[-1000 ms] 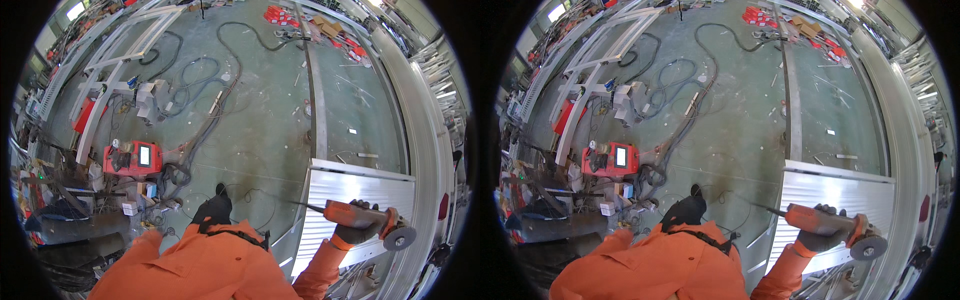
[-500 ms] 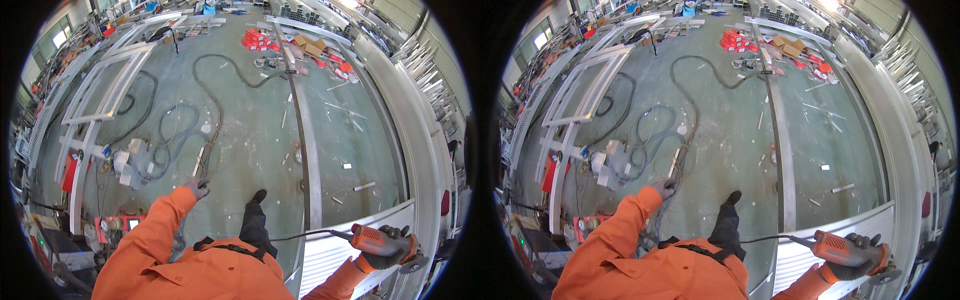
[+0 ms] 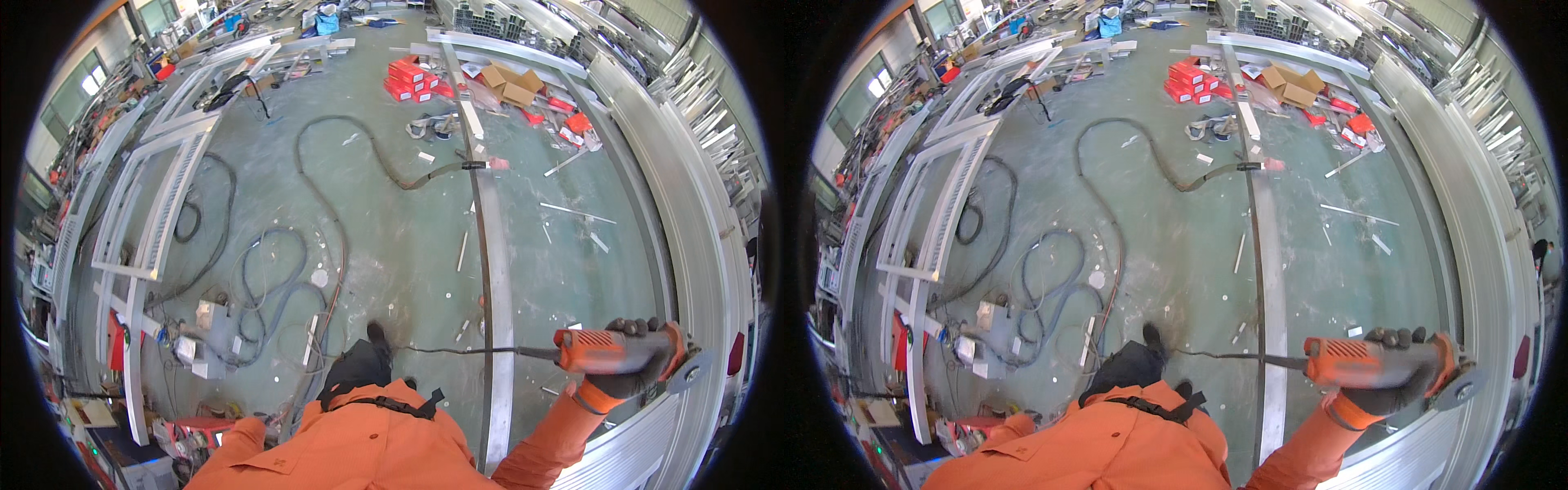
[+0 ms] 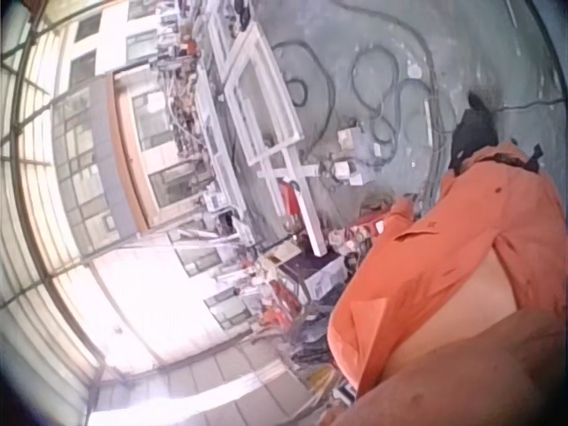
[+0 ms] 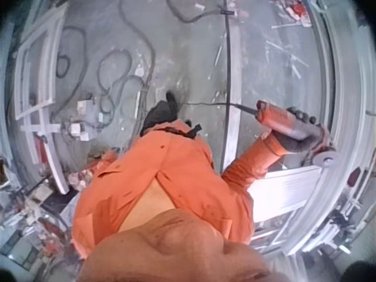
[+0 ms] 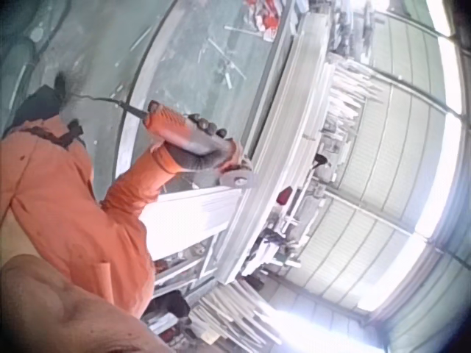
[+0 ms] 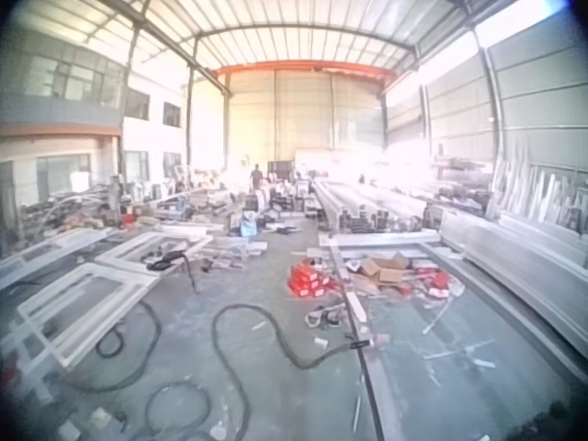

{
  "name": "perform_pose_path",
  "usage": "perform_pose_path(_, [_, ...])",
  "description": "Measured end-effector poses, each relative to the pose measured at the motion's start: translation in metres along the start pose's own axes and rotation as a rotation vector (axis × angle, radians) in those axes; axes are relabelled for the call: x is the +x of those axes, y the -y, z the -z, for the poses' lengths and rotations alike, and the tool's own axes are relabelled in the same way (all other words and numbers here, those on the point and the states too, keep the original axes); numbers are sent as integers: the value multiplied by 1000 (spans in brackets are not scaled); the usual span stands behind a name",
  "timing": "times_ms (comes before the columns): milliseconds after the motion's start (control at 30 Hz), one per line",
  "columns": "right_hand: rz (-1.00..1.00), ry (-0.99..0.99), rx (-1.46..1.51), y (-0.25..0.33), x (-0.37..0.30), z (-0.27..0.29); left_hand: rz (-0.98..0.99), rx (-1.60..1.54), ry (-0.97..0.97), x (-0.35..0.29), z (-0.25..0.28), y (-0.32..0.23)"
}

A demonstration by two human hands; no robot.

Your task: The person uses an angle grinder to cut a small metal piece, then positions it on a larger metal frame. They pick up a welding torch and weld the small piece to the frame, then grind the weld smooth. The person repeats this process with another small metal piece.

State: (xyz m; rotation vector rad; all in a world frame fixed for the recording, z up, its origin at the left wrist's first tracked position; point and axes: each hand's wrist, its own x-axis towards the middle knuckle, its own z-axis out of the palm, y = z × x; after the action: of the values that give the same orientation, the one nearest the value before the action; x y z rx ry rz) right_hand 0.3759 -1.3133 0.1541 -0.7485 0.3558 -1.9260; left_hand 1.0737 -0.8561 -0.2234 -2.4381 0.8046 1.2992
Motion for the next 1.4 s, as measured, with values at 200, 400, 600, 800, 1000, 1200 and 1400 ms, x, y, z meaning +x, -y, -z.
perform_pose_path(200, [18,-269,-272,-212,159,-10,-57,-57,53,163,104,-184])
perform_pose_path(400, [-154,-442,-325,-402,271,44,-519,-320,-95,337,396,-538])
perform_pose_path(600, [-287,-647,-136,-606,378,5,-1407,-38,253,194,573,-957])
perform_pose_path(800, [-522,-639,46,-768,487,72,-1267,250,365,257,590,-1142])
perform_pose_path(1000, [-594,-777,138,-881,605,56,-1356,273,420,317,711,-1252])
perform_pose_path(1200, [-594,-914,126,-917,707,75,-916,309,731,371,731,-1350])
perform_pose_path(1400, [-345,-1051,94,-937,787,106,-1201,400,928,406,712,-1494])
